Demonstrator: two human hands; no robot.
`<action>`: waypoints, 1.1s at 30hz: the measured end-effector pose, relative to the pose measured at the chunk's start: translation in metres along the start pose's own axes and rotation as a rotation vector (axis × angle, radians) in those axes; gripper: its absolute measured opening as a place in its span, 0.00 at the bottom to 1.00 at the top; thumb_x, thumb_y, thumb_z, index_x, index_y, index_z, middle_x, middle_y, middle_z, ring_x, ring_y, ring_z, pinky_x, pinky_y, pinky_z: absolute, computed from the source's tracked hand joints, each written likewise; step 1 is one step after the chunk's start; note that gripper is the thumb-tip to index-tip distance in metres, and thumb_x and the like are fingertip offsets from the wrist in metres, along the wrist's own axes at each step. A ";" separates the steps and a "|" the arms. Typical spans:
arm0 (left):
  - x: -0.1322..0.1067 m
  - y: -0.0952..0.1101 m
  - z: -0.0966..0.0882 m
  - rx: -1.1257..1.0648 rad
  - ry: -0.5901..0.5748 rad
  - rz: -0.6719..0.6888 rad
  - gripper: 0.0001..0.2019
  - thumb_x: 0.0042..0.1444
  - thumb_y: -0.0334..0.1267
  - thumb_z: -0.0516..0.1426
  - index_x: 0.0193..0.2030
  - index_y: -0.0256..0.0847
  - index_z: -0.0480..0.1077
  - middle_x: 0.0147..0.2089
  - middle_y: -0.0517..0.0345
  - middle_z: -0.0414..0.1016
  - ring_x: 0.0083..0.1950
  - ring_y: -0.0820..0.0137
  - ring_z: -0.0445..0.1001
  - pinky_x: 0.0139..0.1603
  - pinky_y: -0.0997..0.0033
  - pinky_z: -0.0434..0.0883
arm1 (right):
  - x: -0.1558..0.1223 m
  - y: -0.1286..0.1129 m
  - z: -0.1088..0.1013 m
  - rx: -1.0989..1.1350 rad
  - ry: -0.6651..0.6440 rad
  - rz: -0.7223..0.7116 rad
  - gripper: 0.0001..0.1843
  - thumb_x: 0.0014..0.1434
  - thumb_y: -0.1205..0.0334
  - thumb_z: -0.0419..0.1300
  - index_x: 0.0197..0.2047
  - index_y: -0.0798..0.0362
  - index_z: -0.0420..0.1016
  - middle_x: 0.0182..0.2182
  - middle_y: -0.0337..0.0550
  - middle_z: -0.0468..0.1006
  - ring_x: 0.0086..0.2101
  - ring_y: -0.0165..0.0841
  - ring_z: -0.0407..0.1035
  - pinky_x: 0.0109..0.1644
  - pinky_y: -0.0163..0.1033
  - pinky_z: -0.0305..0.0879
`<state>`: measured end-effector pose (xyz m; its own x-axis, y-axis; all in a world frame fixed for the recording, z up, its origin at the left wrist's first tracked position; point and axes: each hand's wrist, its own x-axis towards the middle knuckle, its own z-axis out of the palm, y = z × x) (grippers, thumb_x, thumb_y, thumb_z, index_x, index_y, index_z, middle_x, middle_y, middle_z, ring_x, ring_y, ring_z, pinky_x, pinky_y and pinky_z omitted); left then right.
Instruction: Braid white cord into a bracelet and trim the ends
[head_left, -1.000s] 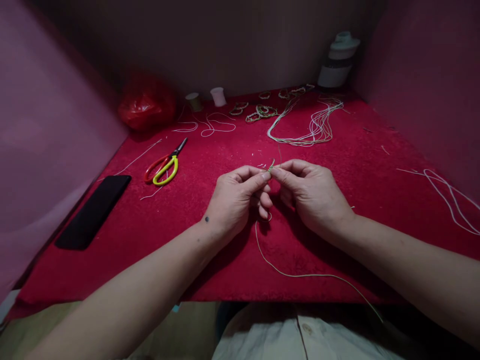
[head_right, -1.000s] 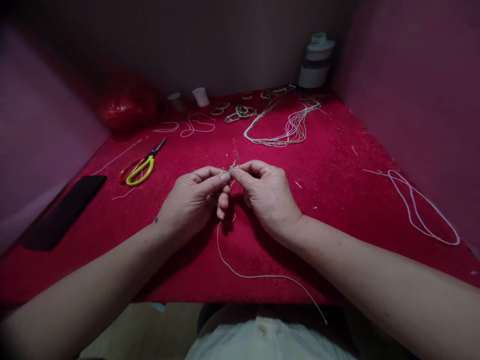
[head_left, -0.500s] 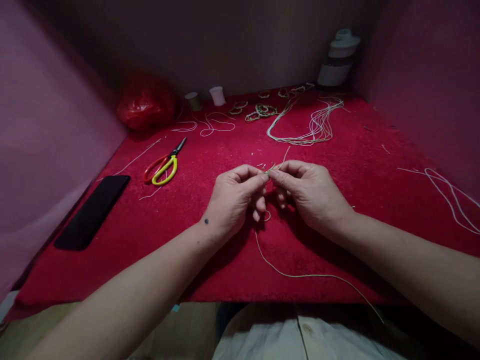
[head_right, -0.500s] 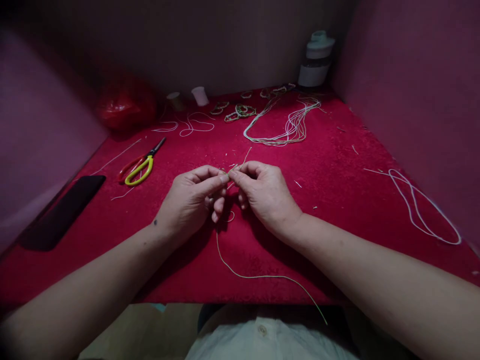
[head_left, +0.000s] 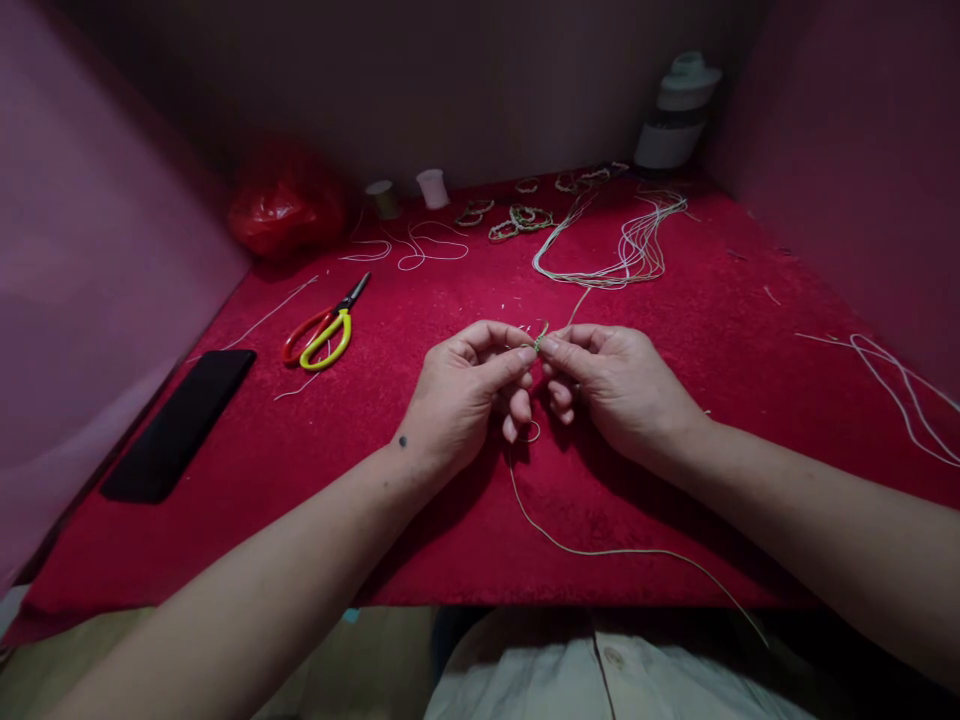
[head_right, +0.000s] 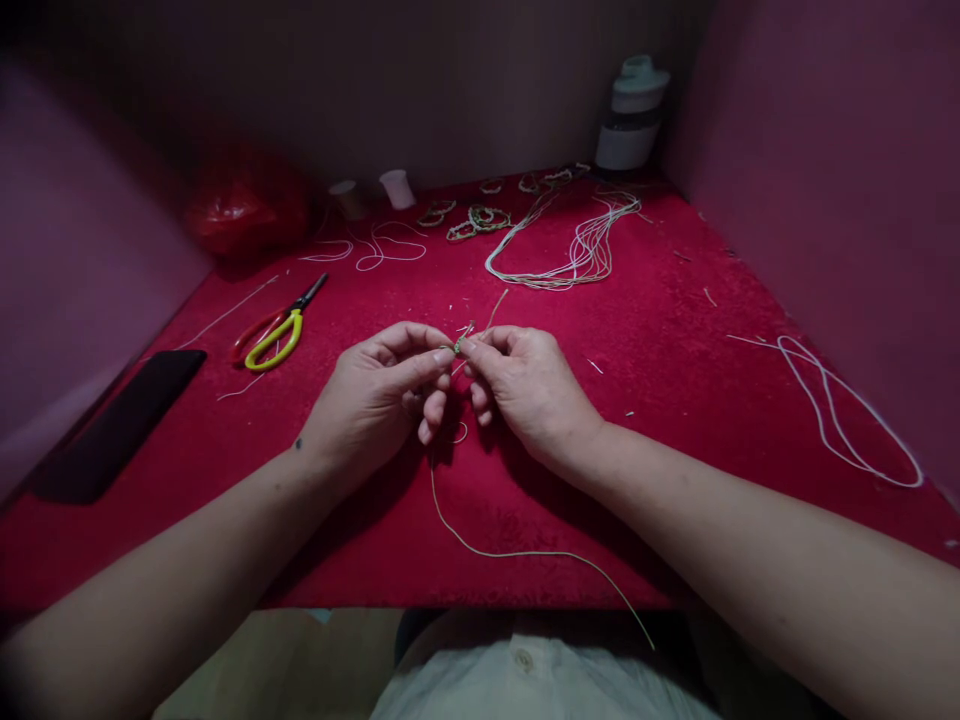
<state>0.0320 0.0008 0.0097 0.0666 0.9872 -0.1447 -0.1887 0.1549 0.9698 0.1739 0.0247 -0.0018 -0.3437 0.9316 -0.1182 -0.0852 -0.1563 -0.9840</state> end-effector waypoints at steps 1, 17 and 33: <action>0.000 0.000 0.000 0.000 0.001 -0.007 0.05 0.52 0.33 0.61 0.34 0.37 0.68 0.22 0.66 0.70 0.16 0.79 0.67 0.13 0.80 0.65 | 0.000 0.000 0.000 0.000 -0.002 0.002 0.12 0.62 0.62 0.57 0.27 0.56 0.67 0.17 0.35 0.69 0.15 0.23 0.60 0.19 0.30 0.57; -0.001 0.000 0.001 -0.007 0.007 -0.038 0.05 0.51 0.32 0.62 0.32 0.36 0.69 0.21 0.63 0.71 0.16 0.79 0.65 0.13 0.81 0.65 | 0.001 0.001 0.001 0.021 -0.010 0.015 0.13 0.63 0.62 0.55 0.27 0.56 0.67 0.16 0.36 0.70 0.15 0.23 0.61 0.19 0.29 0.59; -0.002 0.000 0.001 0.185 0.074 -0.004 0.04 0.54 0.35 0.60 0.32 0.38 0.68 0.14 0.66 0.65 0.12 0.78 0.59 0.11 0.80 0.57 | -0.001 -0.002 0.002 0.010 0.028 0.042 0.12 0.63 0.64 0.56 0.27 0.57 0.69 0.13 0.33 0.66 0.13 0.22 0.59 0.17 0.28 0.58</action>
<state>0.0333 -0.0009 0.0100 -0.0069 0.9876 -0.1566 -0.0047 0.1565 0.9877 0.1725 0.0238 0.0006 -0.3214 0.9327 -0.1637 -0.0809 -0.1992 -0.9766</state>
